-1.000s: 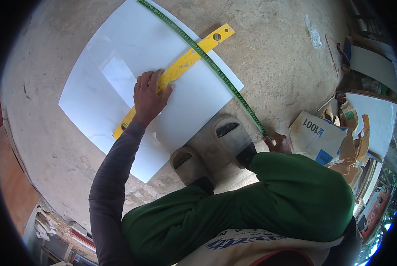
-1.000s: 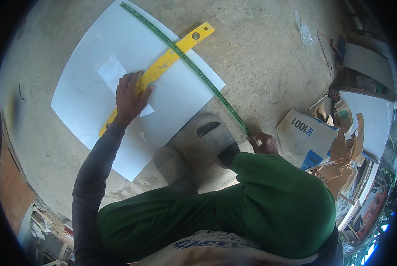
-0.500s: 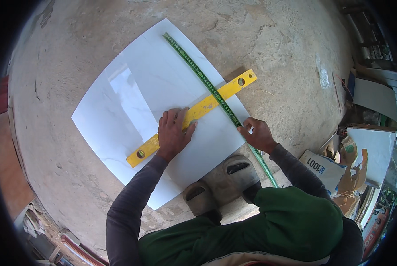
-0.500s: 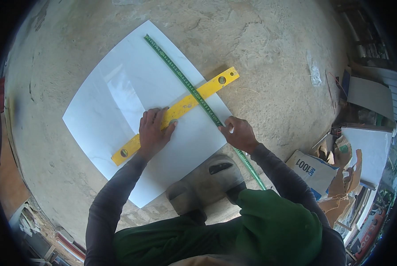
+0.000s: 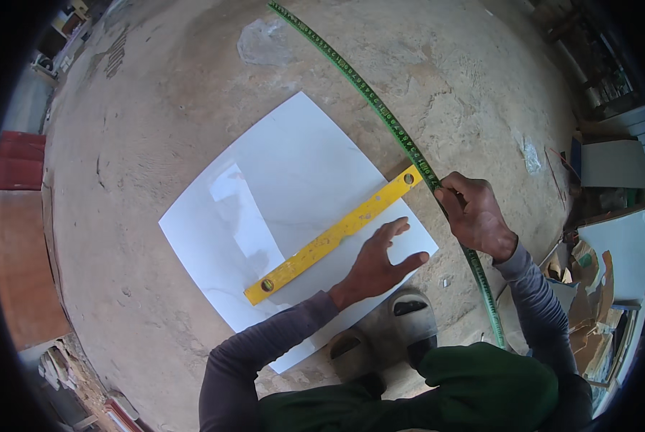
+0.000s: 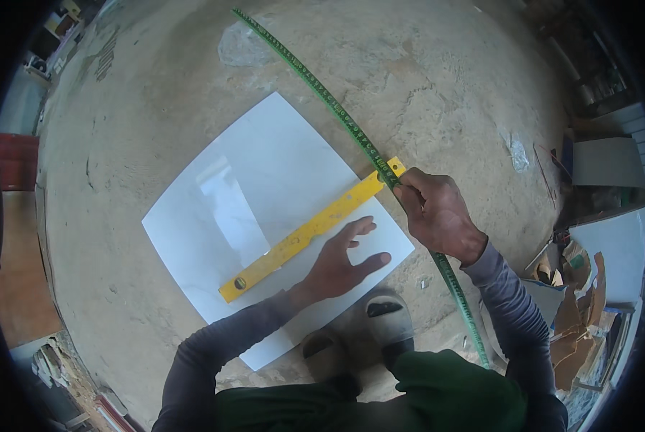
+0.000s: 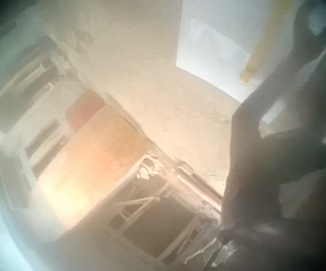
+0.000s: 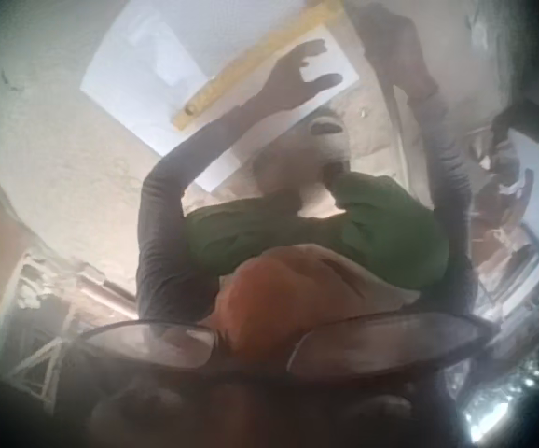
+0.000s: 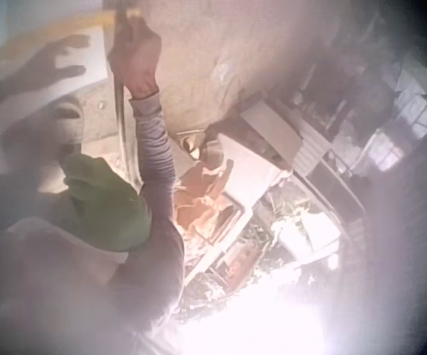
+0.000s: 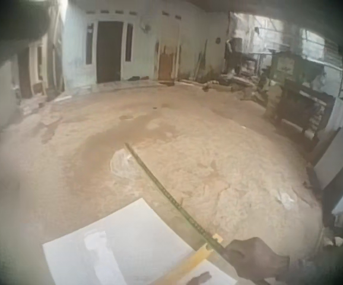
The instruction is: The person measures a tile with a measuring tape and marks it, then positions a level on the tile to mark along its edge.
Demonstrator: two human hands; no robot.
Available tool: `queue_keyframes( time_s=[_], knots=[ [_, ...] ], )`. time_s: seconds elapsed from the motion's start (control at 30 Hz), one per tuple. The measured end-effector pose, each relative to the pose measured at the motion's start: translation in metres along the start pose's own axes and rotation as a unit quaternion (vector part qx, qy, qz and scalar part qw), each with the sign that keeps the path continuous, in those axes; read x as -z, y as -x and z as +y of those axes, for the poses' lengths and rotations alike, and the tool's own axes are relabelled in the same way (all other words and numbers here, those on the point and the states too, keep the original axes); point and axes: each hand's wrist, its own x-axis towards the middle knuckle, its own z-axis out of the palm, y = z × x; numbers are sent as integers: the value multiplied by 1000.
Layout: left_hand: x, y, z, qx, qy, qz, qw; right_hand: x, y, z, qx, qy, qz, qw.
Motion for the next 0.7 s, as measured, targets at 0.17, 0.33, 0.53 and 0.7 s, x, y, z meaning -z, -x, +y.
queue_keyframes(
  time_s=[0.17, 0.33, 0.53, 0.7],
  knots=[
    [-34, -18, 97, -183, 136, -93, 969, 32, -83, -113, 148, -20, 128, 980],
    [-28, 3, 139, -158, 230, -38, 960, 118, -177, -211, 301, 14, 312, 901],
    [40, 65, 116, -95, 144, 185, 968, 271, -236, -185, 161, -5, 452, 877],
    [113, 119, 66, -41, -132, 230, 963, 190, -163, -90, 196, 305, 514, 778]
  ],
)
